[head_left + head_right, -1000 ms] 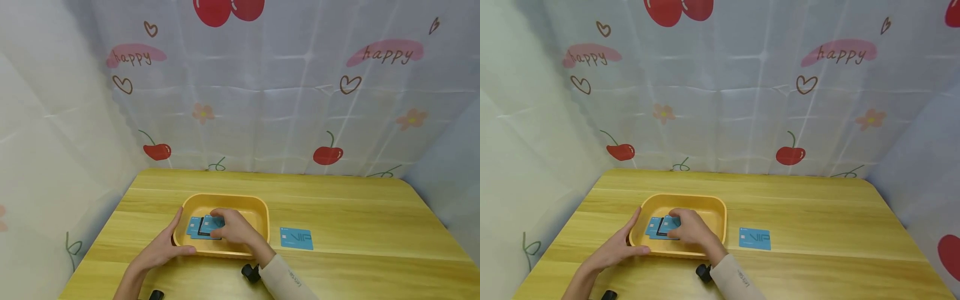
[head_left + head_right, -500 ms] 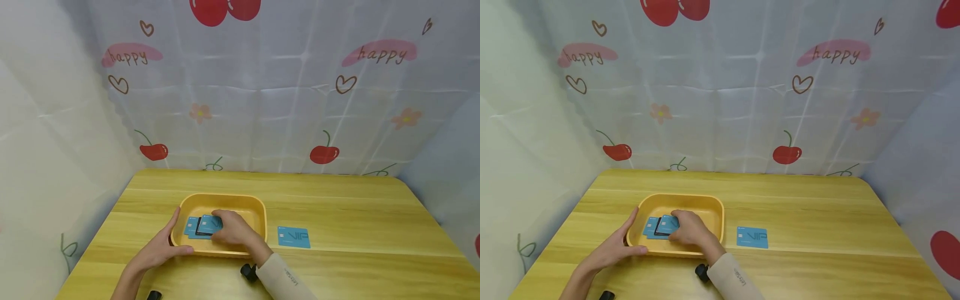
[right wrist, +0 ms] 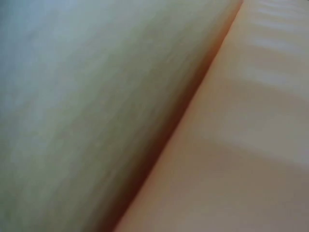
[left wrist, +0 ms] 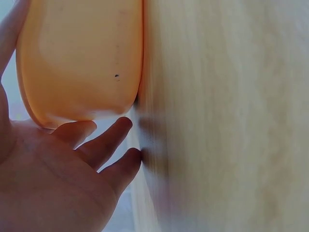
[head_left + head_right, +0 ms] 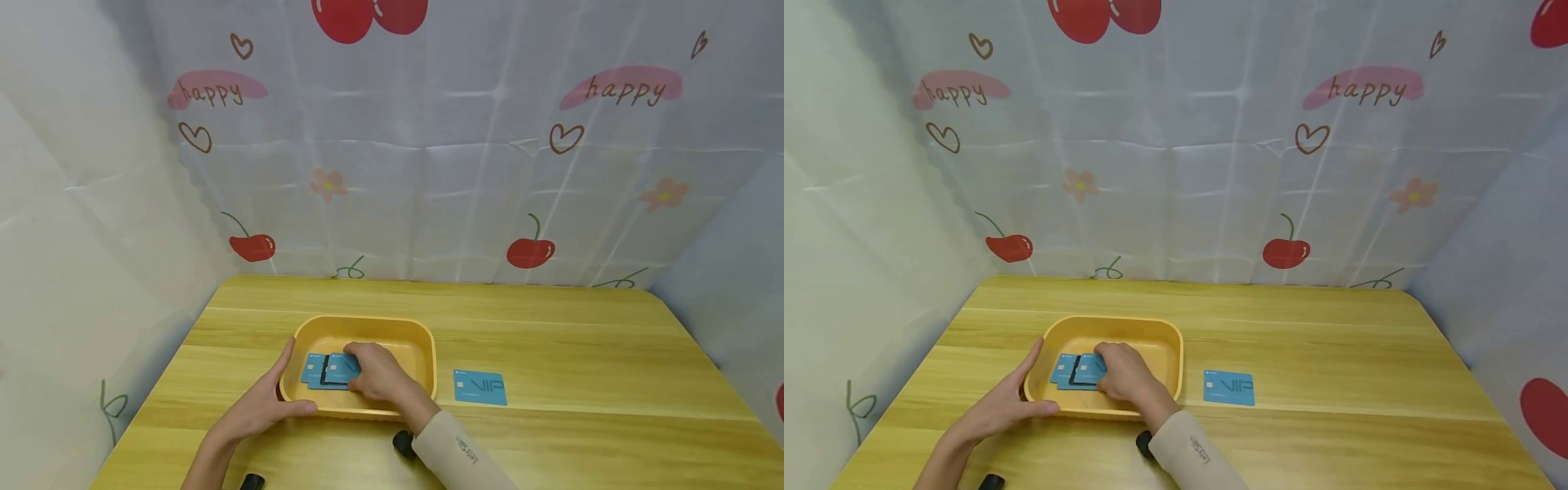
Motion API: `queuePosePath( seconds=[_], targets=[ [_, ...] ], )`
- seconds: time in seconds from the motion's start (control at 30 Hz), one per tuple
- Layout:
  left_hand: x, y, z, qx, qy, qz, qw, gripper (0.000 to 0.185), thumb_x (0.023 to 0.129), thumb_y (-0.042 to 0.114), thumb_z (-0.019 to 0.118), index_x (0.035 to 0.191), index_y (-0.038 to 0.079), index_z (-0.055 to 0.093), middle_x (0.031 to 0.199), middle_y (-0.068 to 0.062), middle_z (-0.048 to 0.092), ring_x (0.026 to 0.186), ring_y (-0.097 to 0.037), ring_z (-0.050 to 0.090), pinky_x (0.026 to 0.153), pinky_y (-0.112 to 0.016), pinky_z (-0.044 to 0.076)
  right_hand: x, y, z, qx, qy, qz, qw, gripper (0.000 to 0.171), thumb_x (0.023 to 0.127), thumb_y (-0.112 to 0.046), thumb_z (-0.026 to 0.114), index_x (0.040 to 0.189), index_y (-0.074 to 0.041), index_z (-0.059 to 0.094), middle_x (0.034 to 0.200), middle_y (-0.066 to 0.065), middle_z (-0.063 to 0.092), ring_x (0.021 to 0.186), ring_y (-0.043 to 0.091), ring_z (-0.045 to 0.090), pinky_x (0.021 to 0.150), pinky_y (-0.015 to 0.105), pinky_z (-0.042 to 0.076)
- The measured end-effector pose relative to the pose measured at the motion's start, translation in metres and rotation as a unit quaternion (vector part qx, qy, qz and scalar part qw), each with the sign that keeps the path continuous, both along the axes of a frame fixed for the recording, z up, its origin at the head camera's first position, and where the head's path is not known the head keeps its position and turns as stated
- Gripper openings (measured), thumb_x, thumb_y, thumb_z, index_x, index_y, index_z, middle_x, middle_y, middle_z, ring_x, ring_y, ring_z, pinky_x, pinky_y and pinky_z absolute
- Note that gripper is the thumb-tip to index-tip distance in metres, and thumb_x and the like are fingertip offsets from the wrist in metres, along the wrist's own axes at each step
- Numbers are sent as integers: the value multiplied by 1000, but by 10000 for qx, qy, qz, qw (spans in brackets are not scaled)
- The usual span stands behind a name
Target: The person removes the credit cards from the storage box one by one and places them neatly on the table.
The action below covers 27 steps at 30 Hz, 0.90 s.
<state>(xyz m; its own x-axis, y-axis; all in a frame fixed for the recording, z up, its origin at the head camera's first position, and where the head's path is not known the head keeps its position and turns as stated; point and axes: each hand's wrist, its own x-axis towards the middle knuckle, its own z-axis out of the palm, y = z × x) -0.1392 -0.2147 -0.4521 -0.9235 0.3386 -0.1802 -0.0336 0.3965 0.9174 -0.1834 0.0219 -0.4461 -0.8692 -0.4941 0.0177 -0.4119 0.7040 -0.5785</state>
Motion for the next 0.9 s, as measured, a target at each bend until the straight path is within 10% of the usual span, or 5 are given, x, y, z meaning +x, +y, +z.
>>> queuePosePath(
  seconds=[0.43,0.9],
  targets=[
    [0,1,0,165,2,-18,9999,117,84,21,80,159,16,-10,163,-16,-2,138,-32,34,98,-16,34,1,0,0,408,214,196,9987,45,78,-7,80,121,-6,67,108,0,67,92,12,56,86,28,47],
    [0,1,1,35,-2,4,10000,116,85,23,80,159,17,-9,163,-14,-3,144,-32,21,110,-50,25,3,0,1,591,316,298,9973,42,80,-11,79,120,-7,68,101,-1,66,87,12,53,81,27,46]
  ],
)
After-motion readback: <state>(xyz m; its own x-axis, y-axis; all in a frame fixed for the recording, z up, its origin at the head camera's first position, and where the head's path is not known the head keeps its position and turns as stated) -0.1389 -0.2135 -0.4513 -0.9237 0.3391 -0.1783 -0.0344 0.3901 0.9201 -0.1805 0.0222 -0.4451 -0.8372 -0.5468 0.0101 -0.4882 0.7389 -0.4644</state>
